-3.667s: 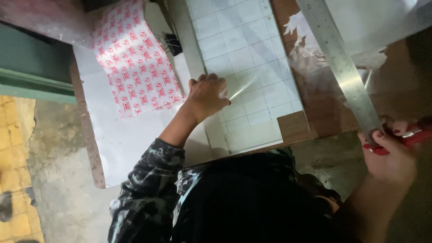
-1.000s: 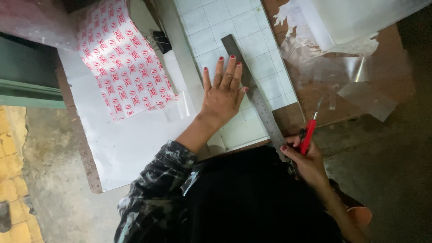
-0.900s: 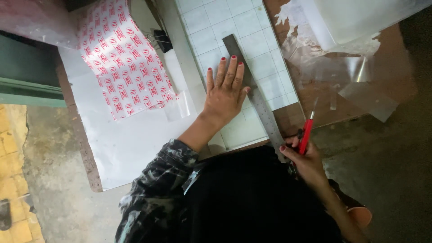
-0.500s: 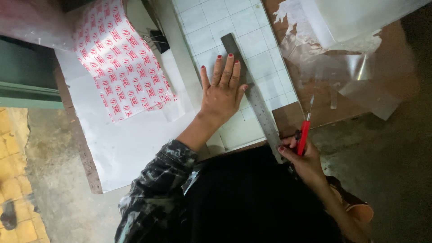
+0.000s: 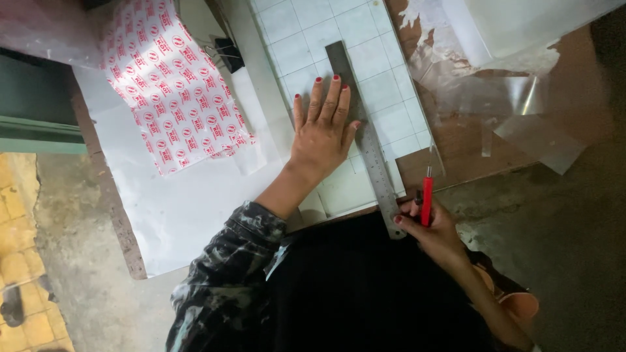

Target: Using a utility knife and a metal ruler to cut plastic sheets into smaller pieces on a gridded work surface.

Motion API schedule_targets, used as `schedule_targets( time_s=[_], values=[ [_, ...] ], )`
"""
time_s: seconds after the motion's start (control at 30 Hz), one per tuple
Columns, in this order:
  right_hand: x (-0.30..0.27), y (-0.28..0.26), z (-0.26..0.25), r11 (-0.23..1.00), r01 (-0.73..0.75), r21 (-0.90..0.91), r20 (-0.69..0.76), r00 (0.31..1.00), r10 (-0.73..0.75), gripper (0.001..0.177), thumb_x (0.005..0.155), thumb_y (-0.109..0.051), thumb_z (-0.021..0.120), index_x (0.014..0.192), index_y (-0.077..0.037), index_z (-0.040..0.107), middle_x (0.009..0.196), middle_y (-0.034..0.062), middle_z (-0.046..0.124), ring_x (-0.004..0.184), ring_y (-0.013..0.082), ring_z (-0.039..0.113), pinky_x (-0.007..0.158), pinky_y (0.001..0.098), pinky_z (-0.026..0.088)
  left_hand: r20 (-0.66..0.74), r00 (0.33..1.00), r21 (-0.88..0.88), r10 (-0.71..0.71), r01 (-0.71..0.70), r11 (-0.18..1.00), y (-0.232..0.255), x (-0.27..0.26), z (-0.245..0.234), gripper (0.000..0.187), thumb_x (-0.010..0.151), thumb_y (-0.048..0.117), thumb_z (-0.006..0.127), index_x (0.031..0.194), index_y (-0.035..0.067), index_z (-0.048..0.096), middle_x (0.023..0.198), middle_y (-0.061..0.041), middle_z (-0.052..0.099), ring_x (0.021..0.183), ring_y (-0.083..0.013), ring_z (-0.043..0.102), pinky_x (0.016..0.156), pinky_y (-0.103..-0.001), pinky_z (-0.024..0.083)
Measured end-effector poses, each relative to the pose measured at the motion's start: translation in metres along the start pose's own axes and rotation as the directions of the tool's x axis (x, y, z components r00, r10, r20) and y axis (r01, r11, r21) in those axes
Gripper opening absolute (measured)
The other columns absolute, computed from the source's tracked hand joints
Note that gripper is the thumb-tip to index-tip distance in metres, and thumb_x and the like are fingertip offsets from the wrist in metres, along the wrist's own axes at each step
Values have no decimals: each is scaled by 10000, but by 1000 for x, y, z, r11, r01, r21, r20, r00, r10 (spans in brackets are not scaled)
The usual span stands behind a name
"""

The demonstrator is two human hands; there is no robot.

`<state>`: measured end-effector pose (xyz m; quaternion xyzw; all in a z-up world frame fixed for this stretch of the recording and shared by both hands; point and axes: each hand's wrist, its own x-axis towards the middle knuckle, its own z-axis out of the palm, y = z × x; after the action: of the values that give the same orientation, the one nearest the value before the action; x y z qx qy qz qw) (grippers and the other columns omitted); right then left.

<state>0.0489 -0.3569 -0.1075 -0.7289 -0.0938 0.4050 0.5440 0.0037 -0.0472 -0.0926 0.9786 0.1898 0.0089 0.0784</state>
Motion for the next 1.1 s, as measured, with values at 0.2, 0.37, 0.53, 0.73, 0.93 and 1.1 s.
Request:
schedule_targets(
  time_s=[0.2, 0.37, 0.53, 0.73, 0.93, 1.1],
  values=[
    [-1, -20, 3, 997, -7, -79, 33, 999, 10, 399, 810, -160, 894, 899, -33, 527, 1054, 225, 702, 1062, 335, 646, 949, 499, 478, 2, 1000, -6, -8, 8, 1000, -2, 1, 5, 671, 1140, 504, 346, 1688, 192, 117, 1753, -62, 27, 1603, -349, -12, 1253, -652, 22],
    [-15, -30, -5, 944, 72, -321, -113, 987, -114, 335, 941, -333, 769, 1002, -14, 683, 915, 220, 683, 851, 308, 659, 778, 425, 486, -40, 999, -41, -5, 3, 999, 0, 0, 2, 668, 1118, 507, 362, 1676, 183, 192, 1747, -61, 99, 1596, -362, 17, 1240, -665, 23],
    [-11, -55, -11, 899, 174, -401, -147, 957, -251, 324, 1003, -327, 716, 993, -4, 706, 880, 167, 695, 720, 236, 593, 686, 378, 474, -76, 997, -75, 6, -12, 997, 1, -2, -2, 737, 1089, 556, 433, 1666, 148, 226, 1744, -77, 110, 1594, -388, 46, 1236, -681, 58],
    [19, -94, 24, 672, 400, -623, -38, 843, -537, 539, 1011, -233, 646, 1535, -151, 551, 1306, 226, 673, 1069, 441, 676, 831, 496, 549, -76, 997, -95, -6, -1, 995, 1, -3, -3, 744, 1073, 575, 435, 1659, 156, 251, 1739, -69, 141, 1593, -388, 75, 1239, -676, 61],
    [46, -126, 49, 419, 367, -830, 39, 788, -614, 517, 1037, -203, 561, 1549, -268, 531, 1232, 170, 718, 957, 441, 714, 789, 540, 595, -89, 996, -94, -16, 7, 996, 2, -1, -5, 738, 1062, 588, 451, 1646, 164, 299, 1732, -64, 168, 1589, -385, 119, 1240, -674, 101],
    [59, -127, 56, 228, 315, -922, 90, 743, -663, 547, 1009, -207, 551, 1546, -310, 541, 959, 125, 724, 765, 447, 721, 641, 546, 594, 54, 998, -108, -19, 25, 994, 3, 0, -26, 724, 1067, 597, 367, 1650, 174, 286, 1735, -55, 136, 1591, -367, 69, 1241, -663, 53]
  ],
)
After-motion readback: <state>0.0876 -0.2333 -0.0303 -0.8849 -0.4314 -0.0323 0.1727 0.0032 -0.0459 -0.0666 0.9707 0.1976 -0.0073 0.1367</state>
